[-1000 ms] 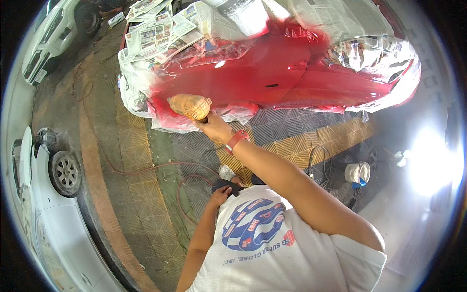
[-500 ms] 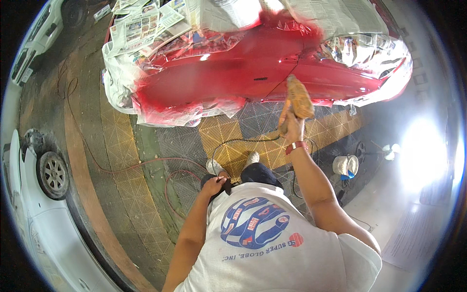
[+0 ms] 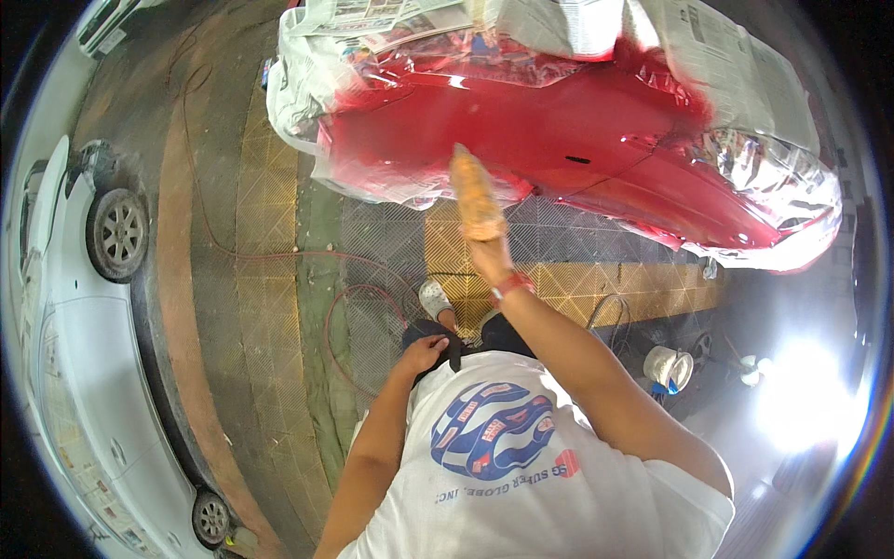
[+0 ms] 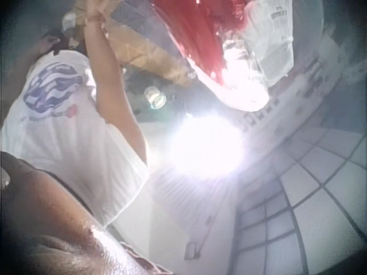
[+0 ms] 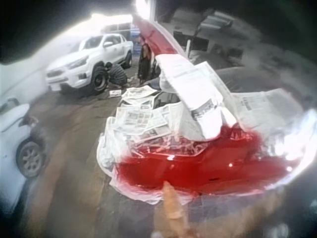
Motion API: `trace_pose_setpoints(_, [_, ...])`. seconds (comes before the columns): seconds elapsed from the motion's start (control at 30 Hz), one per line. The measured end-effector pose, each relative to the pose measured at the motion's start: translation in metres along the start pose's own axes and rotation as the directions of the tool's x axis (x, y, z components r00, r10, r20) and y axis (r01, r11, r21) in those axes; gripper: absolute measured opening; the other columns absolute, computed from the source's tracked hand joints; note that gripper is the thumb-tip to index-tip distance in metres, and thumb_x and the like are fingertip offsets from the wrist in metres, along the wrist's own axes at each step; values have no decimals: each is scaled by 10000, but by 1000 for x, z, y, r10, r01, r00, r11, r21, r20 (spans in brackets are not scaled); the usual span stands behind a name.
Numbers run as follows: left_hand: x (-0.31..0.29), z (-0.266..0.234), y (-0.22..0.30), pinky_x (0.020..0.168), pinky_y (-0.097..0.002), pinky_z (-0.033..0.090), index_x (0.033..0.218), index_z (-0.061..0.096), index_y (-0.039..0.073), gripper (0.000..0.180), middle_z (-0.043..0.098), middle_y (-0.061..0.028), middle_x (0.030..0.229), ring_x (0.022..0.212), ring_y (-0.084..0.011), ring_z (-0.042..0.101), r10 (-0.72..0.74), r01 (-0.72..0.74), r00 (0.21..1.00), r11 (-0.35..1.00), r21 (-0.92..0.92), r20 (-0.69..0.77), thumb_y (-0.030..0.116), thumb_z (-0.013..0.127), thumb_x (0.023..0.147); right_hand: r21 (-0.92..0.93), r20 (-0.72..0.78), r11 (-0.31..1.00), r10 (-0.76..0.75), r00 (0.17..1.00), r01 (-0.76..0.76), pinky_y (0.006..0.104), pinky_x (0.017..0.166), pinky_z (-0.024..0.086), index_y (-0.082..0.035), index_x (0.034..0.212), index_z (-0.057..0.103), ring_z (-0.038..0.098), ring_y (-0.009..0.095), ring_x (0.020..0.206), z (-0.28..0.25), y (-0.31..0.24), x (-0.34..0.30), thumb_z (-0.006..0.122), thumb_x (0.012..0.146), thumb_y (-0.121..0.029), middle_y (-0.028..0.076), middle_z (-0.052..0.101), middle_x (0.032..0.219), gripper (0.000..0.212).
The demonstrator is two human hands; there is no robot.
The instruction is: The person uses a spray gun to apply red paint to the hood of a car that is masked with newspaper and plastic. The person moves around the hood, spraying in overlapping passes to cover the surface.
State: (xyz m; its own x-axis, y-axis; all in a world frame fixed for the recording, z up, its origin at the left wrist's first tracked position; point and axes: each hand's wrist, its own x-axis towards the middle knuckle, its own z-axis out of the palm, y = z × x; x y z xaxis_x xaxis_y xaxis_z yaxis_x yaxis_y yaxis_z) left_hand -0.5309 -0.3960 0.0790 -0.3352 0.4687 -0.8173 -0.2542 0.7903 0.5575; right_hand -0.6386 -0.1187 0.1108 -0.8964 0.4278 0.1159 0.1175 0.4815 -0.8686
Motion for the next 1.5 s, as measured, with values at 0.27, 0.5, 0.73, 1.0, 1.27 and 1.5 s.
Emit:
trace_pose_setpoints(0.27, [-27,28,-49,1138,-439,453,1471,615,113,595,654,-246,1404,1329,-383,619,-88,71,994,974,-215,-68,524,566,1044,-43,228,957,288,930,-286,486,1010,532,-141,1436,553,665,395,1225,158,-29,65,757,872,-526,198,704,1309,713])
trace_pose_setpoints(0.5, [-6,37,-49,1066,-428,509,1434,653,127,581,715,-203,1316,1249,-366,675,-26,20,997,996,-86,-72,538,570,1032,-108,155,974,213,965,-198,453,1069,511,-94,1474,544,637,377,1279,98,46,24,722,932,-460,200,676,1371,678])
trace_pose_setpoints(0.73, [2,41,-2,1077,-453,502,1421,665,153,573,691,-214,1349,1262,-392,657,-18,18,1000,997,70,-6,554,571,1023,130,-96,589,808,581,-798,367,939,517,-5,1360,617,646,203,1090,-88,66,-62,707,1013,-253,102,679,1277,436])
trace_pose_setpoints(1.0, [-3,50,24,1108,-478,478,1455,633,158,582,683,-230,1358,1290,-431,630,-17,7,998,989,150,66,555,538,1040,588,-165,538,811,562,-604,350,886,519,-36,1280,614,632,184,1016,-85,147,-95,762,967,-178,59,672,1163,374])
trace_pose_setpoints(1.27, [-15,70,-2,1097,-471,490,1435,649,156,544,682,-215,1362,1285,-407,635,-94,100,994,990,98,-62,513,577,1030,238,81,913,321,944,-331,432,1093,495,-71,1456,558,592,339,1326,54,53,-32,655,997,-377,164,642,1408,560])
trace_pose_setpoints(1.5, [-7,112,16,1109,-470,481,1424,650,132,538,659,-226,1393,1318,-414,610,-155,164,984,981,100,-88,493,588,1030,-101,235,981,185,954,-165,429,1068,512,-135,1456,568,608,350,1287,30,119,-29,582,1010,-374,158,640,1408,507])
